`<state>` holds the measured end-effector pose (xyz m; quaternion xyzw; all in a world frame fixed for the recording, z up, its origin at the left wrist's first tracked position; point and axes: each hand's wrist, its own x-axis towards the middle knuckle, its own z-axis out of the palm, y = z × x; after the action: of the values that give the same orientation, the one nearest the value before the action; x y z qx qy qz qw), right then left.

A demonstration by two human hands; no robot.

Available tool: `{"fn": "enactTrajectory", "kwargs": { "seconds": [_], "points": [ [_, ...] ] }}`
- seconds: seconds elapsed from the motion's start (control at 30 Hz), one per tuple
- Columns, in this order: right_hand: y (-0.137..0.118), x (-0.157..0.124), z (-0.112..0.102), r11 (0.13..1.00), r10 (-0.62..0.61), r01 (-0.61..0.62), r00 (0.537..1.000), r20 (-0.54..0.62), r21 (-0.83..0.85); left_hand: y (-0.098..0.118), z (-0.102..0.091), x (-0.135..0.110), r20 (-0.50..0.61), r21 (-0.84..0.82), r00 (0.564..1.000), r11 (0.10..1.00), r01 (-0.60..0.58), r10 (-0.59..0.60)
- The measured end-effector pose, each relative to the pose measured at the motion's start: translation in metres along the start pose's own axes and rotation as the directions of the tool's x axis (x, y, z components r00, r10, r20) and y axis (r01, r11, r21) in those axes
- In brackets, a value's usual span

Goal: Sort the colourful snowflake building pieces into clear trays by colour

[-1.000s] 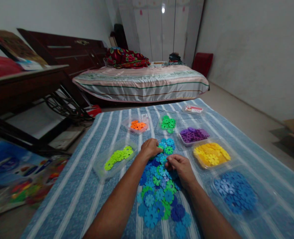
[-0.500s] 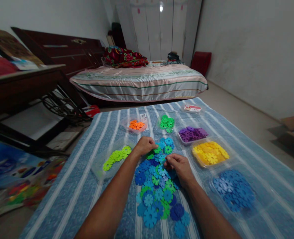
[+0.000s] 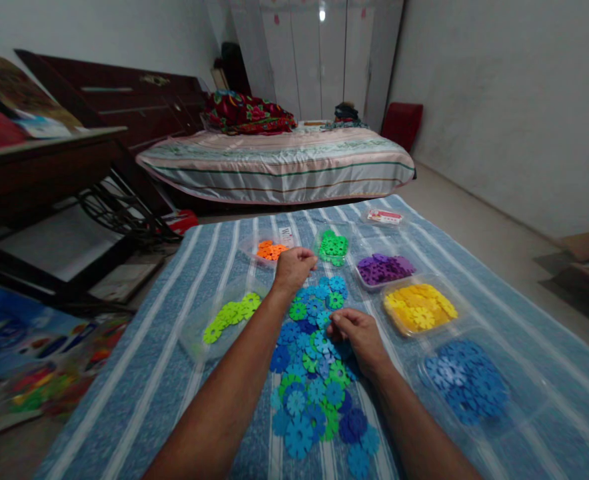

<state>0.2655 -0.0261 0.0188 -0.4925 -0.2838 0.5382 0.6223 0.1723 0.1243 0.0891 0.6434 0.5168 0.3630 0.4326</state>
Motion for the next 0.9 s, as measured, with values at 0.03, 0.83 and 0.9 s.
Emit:
{"fn": "enactTrajectory", "kwargs": {
  "seconds": [0.03,0.83,0.9],
  "points": [
    [0.000,0.000,0.000,1.000,0.001,-0.001,1.000,0.002,-0.002,-0.006,-0.004,-0.004,0.029,0.102,0.999,0.995,-0.015,0.012],
    [0.002,0.000,0.001,0.999,-0.036,0.036,0.999,0.006,-0.025,-0.033,-0.030,-0.060,0.288,0.877,0.950,0.432,-0.210,-0.123],
    [0.003,0.000,0.001,0.999,-0.035,0.035,0.999,0.004,-0.023,-0.030,-0.031,-0.060,0.292,0.880,0.948,0.425,-0.213,-0.128]
  ]
}}
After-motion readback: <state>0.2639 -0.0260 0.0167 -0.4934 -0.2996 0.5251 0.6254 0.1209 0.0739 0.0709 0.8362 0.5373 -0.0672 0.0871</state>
